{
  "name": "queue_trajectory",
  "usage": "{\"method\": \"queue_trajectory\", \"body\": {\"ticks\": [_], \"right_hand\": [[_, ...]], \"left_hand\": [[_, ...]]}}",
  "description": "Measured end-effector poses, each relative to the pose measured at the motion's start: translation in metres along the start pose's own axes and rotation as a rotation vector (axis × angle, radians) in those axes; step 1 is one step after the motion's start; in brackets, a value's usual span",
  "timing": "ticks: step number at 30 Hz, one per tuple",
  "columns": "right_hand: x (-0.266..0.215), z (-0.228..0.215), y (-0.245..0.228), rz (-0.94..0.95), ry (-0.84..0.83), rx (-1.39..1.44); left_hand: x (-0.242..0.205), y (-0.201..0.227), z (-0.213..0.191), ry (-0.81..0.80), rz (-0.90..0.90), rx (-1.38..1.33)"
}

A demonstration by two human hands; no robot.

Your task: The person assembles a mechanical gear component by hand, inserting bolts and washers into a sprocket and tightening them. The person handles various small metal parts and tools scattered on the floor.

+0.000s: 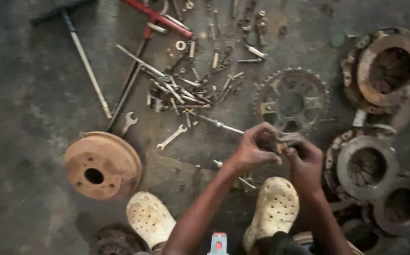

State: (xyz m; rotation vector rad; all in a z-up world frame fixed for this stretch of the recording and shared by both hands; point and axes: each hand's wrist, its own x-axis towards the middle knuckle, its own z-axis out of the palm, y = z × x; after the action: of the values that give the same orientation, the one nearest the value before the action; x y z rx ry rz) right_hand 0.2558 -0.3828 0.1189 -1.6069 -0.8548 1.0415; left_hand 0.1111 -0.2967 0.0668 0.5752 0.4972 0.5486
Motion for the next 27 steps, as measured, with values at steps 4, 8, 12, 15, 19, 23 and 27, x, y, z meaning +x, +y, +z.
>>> {"method": "queue_trajectory", "body": {"ticks": [4, 8, 12, 15, 19, 23, 27], "right_hand": [[-0.001, -0.007, 0.014, 0.255, -0.044, 0.294], [0.002, -0.008, 0.025, 0.314, -0.074, 0.394], [0.005, -0.002, 0.031, 0.461, 0.004, 0.534], [0.004, 0.01, 0.034, 0.391, -0.029, 0.778], [-0.005, 0.029, 0.035, 0.344, -0.082, 0.154], [-0.014, 0.052, 0.031, 0.265, -0.263, -0.236], [-0.019, 0.074, 0.029, -0.027, -0.382, -0.602]], "left_hand": [[-0.004, 0.022, 0.01, 0.069, 0.153, 0.523], [-0.006, 0.037, 0.015, 0.011, 0.404, 0.734], [0.0, 0.039, 0.014, 0.072, 0.473, 0.618], [-0.002, 0.052, -0.003, 0.256, 0.495, 0.365], [-0.007, 0.089, -0.049, 0.472, 0.728, 0.353], [-0.025, 0.123, -0.074, 0.651, 0.636, 0.282], [-0.028, 0.158, -0.095, 0.789, 0.651, 0.231]]}}
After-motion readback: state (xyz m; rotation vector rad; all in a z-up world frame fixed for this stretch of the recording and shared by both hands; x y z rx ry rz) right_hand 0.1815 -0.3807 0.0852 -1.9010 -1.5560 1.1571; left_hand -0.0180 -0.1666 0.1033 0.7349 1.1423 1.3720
